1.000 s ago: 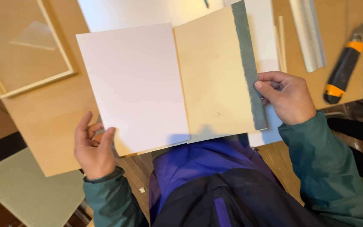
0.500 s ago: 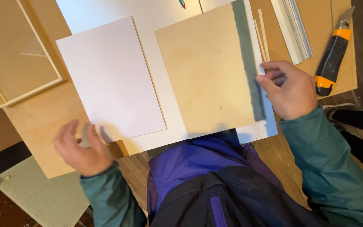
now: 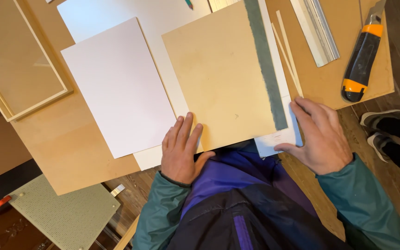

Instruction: Measure, cut, and assemble a picture frame and mat for a piece of artwork.

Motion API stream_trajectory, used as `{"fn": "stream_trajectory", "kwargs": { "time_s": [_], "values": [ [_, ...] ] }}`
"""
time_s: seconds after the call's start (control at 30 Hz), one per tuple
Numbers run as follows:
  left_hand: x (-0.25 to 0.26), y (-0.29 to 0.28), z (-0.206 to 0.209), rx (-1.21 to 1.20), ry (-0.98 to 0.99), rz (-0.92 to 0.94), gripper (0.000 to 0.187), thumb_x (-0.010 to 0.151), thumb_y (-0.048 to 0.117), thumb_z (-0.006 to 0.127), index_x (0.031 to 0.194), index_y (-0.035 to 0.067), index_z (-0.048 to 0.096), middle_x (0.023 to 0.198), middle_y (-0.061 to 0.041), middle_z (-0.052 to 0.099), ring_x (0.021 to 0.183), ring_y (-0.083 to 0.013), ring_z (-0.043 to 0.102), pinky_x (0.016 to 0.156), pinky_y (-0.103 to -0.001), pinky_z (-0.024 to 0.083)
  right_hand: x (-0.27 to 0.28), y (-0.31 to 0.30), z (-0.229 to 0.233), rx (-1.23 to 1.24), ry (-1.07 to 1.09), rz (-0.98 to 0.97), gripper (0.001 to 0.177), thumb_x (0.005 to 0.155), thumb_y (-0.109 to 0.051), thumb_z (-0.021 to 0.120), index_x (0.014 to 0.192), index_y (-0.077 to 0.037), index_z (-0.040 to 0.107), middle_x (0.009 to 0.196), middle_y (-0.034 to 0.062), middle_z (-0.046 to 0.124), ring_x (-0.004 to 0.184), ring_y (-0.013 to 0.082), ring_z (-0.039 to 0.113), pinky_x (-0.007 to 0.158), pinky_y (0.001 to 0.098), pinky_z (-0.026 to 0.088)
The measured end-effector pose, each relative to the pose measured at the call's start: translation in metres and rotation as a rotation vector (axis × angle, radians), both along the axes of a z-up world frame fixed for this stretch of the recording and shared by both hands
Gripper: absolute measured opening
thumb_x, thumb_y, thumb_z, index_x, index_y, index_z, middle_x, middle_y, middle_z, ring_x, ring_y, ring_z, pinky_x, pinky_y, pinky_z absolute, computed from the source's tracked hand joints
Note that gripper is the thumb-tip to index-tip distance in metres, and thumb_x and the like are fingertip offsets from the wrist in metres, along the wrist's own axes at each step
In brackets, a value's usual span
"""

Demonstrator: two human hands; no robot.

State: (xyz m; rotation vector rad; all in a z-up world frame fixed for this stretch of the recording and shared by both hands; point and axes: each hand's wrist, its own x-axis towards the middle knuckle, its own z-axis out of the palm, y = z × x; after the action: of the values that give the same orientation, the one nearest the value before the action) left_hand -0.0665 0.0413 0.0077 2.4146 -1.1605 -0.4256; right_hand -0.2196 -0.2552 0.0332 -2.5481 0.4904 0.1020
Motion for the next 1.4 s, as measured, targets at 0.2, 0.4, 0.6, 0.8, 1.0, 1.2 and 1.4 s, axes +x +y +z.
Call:
{"fn": "stream_trajectory", "kwargs": {
  "time_s": [0.2, 0.4, 0.6, 0.8, 1.0, 1.2, 1.4],
  "values": [
    [0.003, -0.001, 0.002, 0.023, -0.043, -0.029, 0.075, 0.082, 0.044, 0.082, 0.147, 0.016, 0.055, 0.164, -0.016, 0.035, 0.150, -0.0379, 0.034, 0.117, -0.054, 0.031, 0.004, -0.008, -0.001, 0.010, -0.010, 0.137, 0.107, 0.050, -0.041, 0.093, 0.142, -0.001, 0.054, 0.152, 0.0143, 0.049, 0.136, 0.0376, 0.047, 0.113, 0.0474, 0.041],
    [0.003, -0.004, 0.001, 0.016, -0.067, -0.034, 0.072, 0.085, 0.046, 0.081, 0.147, 0.017, 0.057, 0.165, -0.015, 0.036, 0.151, -0.0371, 0.035, 0.118, -0.053, 0.031, 0.008, -0.012, 0.000, 0.009, -0.065, 0.135, 0.093, 0.058, -0.037, 0.091, 0.139, -0.002, 0.059, 0.150, 0.0115, 0.054, 0.131, 0.0350, 0.050, 0.110, 0.0454, 0.044],
    [0.002, -0.002, 0.000, 0.003, -0.073, -0.037, 0.073, 0.085, 0.045, 0.081, 0.147, 0.018, 0.057, 0.165, -0.015, 0.036, 0.152, -0.0372, 0.035, 0.118, -0.053, 0.031, 0.010, -0.014, 0.000, -0.021, -0.110, 0.133, 0.076, 0.069, -0.033, 0.088, 0.135, -0.004, 0.064, 0.144, 0.0100, 0.059, 0.126, 0.0338, 0.054, 0.107, 0.0436, 0.047],
    [0.000, -0.003, 0.002, 0.014, -0.080, -0.043, 0.074, 0.084, 0.046, 0.082, 0.147, 0.018, 0.057, 0.164, -0.013, 0.037, 0.151, -0.0372, 0.034, 0.119, -0.054, 0.032, 0.008, -0.017, -0.002, -0.036, -0.141, 0.142, 0.067, 0.075, -0.029, 0.086, 0.134, -0.005, 0.066, 0.142, 0.0099, 0.061, 0.124, 0.0346, 0.056, 0.105, 0.0438, 0.049],
    [-0.004, -0.001, -0.004, 0.010, -0.078, -0.047, 0.077, 0.086, 0.046, 0.083, 0.150, 0.015, 0.054, 0.165, -0.014, 0.037, 0.153, -0.0373, 0.034, 0.121, -0.053, 0.031, 0.003, -0.022, -0.003, -0.030, -0.138, 0.157, 0.067, 0.077, -0.029, 0.086, 0.135, -0.003, 0.066, 0.142, 0.0103, 0.062, 0.121, 0.0353, 0.057, 0.102, 0.0443, 0.051],
    [-0.002, -0.002, -0.006, 0.024, -0.076, -0.024, 0.082, 0.086, 0.047, 0.083, 0.152, 0.010, 0.051, 0.166, -0.013, 0.037, 0.154, -0.0361, 0.032, 0.123, -0.052, 0.029, 0.006, -0.025, -0.005, -0.030, -0.171, 0.170, 0.065, 0.078, -0.028, 0.087, 0.134, -0.004, 0.067, 0.141, 0.0093, 0.063, 0.120, 0.0348, 0.058, 0.101, 0.0434, 0.052],
    [-0.002, -0.004, -0.004, 0.052, -0.062, -0.011, 0.083, 0.085, 0.050, 0.082, 0.150, 0.008, 0.051, 0.165, -0.013, 0.037, 0.154, -0.0355, 0.031, 0.123, -0.051, 0.028, 0.007, -0.025, -0.006, -0.032, -0.176, 0.173, 0.062, 0.079, -0.027, 0.086, 0.134, -0.003, 0.067, 0.140, 0.0096, 0.063, 0.118, 0.0351, 0.058, 0.101, 0.0435, 0.052]
  ]
}}
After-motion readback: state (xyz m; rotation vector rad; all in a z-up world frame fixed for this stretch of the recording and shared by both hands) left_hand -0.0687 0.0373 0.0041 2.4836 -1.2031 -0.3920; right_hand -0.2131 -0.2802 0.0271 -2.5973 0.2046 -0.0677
